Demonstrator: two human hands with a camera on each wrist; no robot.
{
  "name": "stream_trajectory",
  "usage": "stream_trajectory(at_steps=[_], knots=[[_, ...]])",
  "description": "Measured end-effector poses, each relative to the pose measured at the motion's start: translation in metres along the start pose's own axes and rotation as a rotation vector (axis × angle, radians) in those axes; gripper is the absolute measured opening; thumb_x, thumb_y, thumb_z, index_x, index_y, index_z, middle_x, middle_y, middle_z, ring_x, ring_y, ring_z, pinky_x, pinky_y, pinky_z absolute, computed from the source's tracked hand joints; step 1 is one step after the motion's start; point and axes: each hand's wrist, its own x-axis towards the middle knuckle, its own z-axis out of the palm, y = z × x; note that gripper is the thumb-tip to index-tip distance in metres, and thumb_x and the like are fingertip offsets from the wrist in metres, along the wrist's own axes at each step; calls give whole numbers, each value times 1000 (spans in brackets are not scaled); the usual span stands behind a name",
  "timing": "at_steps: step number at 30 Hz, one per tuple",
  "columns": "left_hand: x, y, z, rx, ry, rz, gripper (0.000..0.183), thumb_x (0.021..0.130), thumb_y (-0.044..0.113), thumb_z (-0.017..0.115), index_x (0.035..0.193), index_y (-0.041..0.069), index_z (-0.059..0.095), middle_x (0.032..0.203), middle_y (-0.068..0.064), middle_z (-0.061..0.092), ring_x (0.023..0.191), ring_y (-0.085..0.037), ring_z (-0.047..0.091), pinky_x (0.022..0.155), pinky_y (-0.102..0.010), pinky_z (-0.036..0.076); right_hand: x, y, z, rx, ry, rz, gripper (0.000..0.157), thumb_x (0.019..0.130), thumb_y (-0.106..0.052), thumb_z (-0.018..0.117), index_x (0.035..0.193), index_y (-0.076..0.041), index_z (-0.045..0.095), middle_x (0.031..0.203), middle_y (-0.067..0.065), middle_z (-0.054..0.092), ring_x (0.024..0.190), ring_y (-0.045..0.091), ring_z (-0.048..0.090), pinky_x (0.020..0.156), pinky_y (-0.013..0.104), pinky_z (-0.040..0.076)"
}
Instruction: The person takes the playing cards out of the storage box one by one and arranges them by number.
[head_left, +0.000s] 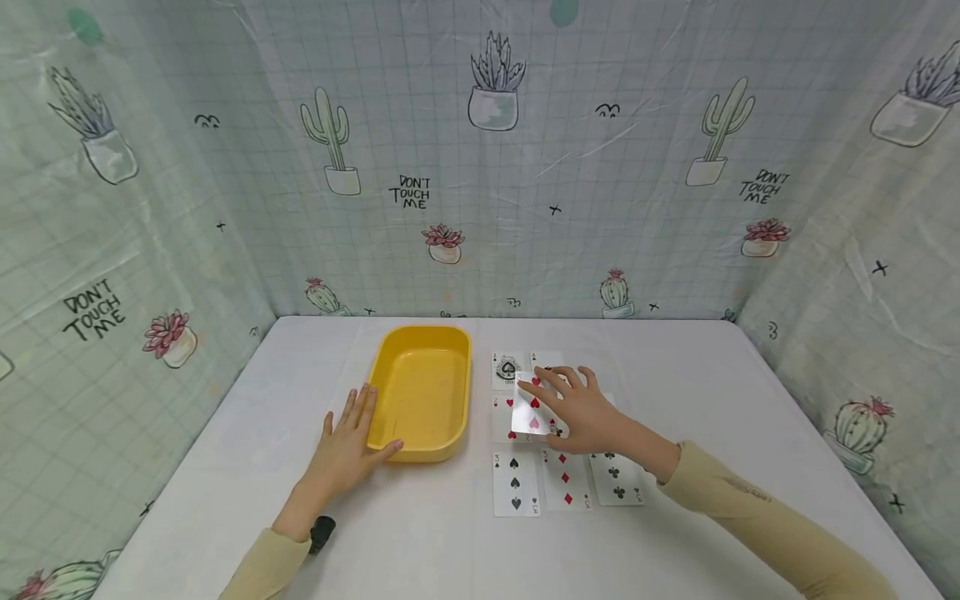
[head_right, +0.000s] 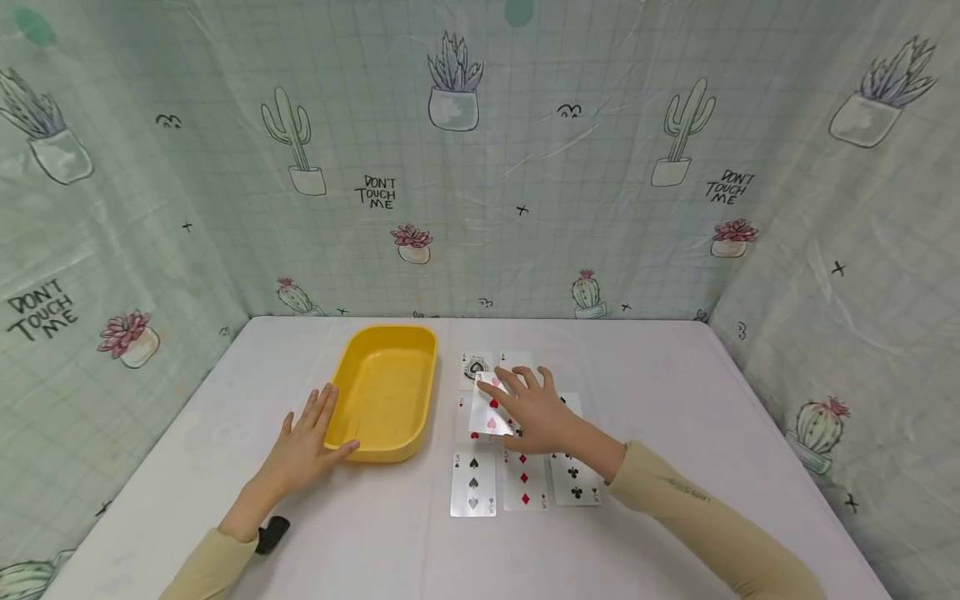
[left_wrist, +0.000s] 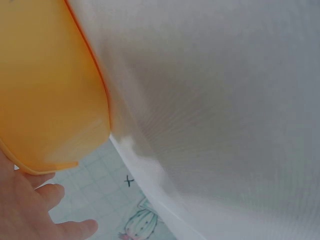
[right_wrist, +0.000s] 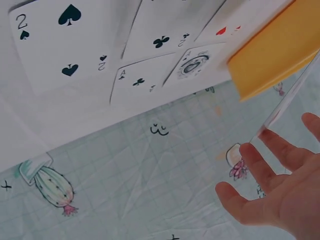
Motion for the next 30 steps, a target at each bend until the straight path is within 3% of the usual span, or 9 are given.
stream_trajectory(at_steps=[11, 20, 30], knots=[[0, -1, 3, 6, -5, -3, 97, 77, 67, 46, 144, 9, 7, 151, -13, 11, 137, -34, 12, 103, -64, 13, -39, 17, 1, 1, 47, -2, 81, 67, -35, 68, 138, -25, 32, 138, 6, 38, 119, 27, 34, 92, 59, 27], [1, 0, 1, 7, -5, -2, 96, 78, 63, 50, 144, 7, 9, 151, -13, 10, 138, -34, 11, 102, -64, 13, -69, 34, -1, -3, -9, 58, 83, 66, -35, 68, 139, -28, 29, 140, 4, 34, 120, 25, 33, 94, 59, 23], [0, 0, 0, 12, -6, -2, 97, 77, 65, 48, 144, 8, 8, 151, -13, 10, 138, -35, 11, 102, -64, 13, -106, 58, -6, -56, 13, 59, 82, 62, -26, 69, 136, -23, 34, 136, 8, 38, 118, 27, 35, 89, 59, 27]])
